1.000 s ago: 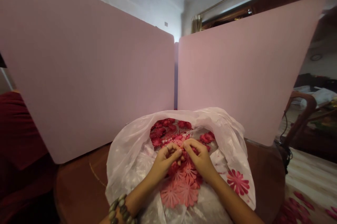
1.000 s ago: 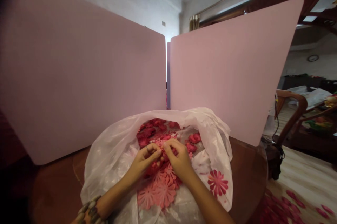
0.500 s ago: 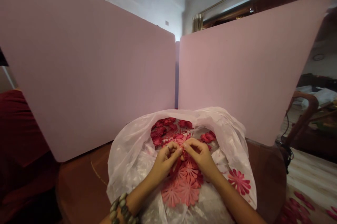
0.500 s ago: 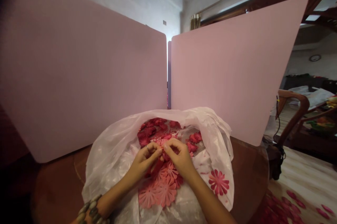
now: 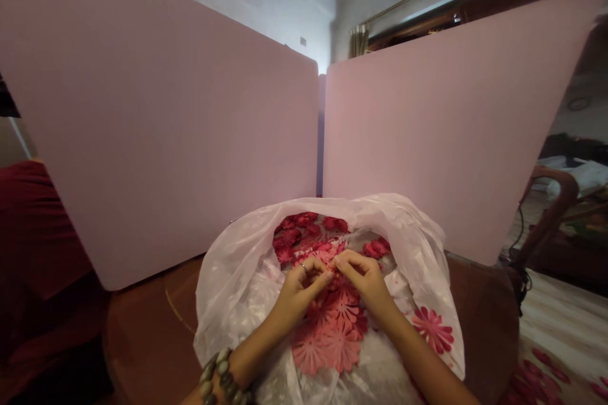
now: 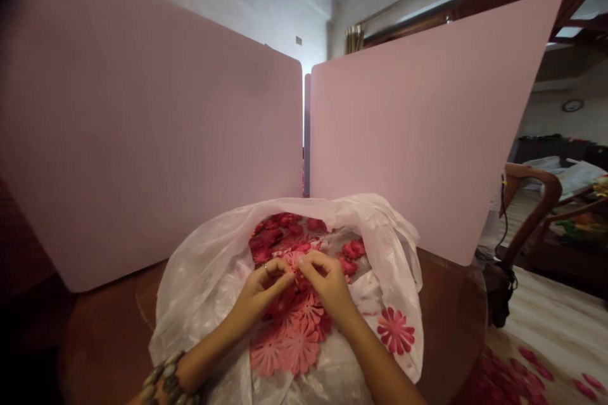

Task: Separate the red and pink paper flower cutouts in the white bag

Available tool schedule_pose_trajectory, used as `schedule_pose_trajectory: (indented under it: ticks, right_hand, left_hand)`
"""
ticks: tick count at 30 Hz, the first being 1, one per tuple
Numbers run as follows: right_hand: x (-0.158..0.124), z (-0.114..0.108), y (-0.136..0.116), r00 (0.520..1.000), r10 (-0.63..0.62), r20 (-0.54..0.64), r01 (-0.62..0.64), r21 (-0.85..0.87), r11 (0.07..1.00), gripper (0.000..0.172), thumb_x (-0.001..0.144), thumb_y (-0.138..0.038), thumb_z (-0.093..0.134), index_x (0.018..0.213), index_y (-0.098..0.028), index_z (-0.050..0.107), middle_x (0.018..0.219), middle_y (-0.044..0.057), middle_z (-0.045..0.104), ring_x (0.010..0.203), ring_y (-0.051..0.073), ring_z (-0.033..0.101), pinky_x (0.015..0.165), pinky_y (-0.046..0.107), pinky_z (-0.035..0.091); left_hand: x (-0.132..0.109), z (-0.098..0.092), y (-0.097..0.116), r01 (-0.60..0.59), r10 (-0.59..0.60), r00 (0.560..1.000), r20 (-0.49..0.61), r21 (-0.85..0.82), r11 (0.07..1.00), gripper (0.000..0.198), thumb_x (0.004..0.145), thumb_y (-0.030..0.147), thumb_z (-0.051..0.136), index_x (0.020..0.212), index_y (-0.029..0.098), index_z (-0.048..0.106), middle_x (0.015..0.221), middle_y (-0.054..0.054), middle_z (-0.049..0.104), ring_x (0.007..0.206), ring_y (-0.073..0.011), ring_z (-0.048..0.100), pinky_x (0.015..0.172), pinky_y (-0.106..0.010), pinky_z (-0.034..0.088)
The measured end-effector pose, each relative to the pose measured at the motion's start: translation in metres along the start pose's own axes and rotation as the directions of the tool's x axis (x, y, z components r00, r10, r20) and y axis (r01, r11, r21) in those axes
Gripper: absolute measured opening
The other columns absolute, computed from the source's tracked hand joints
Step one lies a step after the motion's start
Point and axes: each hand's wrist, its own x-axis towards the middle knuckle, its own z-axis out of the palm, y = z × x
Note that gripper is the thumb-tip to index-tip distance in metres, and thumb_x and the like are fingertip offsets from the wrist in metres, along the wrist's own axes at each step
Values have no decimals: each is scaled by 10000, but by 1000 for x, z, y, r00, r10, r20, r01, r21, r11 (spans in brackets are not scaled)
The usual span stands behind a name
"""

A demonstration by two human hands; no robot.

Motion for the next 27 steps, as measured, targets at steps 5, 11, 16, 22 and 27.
schedule_pose_trajectory:
  ticks: [5,11,16,22,27]
  right_hand:
    - [0,-2,1,998,62,15,-63,56,996,309,783,-434,598,649,-161,653,629,1,536,644,151,500,649,270,394]
    - [0,-1,1,996,90,23,-92,88,992,326,782,-446,605,637,-157,649,614,-7,520,624,139,479,619,259,378]
    - [-1,-1,2,994,106,33,-109,105,988,332,778,-459,610,661,-152,660,615,-8,518,622,138,481,616,259,373]
    - [-2,0,1,993,117,31,-120,126,985,319,775,-454,616,674,-156,670,627,-5,537,642,144,494,635,261,380]
    - [0,0,3,993,116,37,-120,138,983,334,767,-465,619,658,-153,659,607,-9,523,616,138,481,621,261,374]
  left_hand:
    - [0,0,-2,-1,1,1000,8,8,1000,341,761,485,621,713,171,496,554,40,574,363,-39,384,401,-193,272]
    - [-1,-1,-2,16,-17,999,33,39,999,354,770,506,597,710,179,475,523,42,575,332,-38,376,371,-185,236]
    - [0,0,-1,-7,7,1000,22,26,1000,351,760,489,620,702,173,479,548,42,574,368,-44,417,411,-195,290]
    - [1,-1,-3,-22,21,1000,21,54,998,358,782,502,593,698,174,479,552,38,568,367,-44,400,407,-196,289]
    - [0,-3,-3,-37,37,999,-1,128,991,364,786,514,586,705,172,494,561,28,570,385,-51,392,401,-195,285]
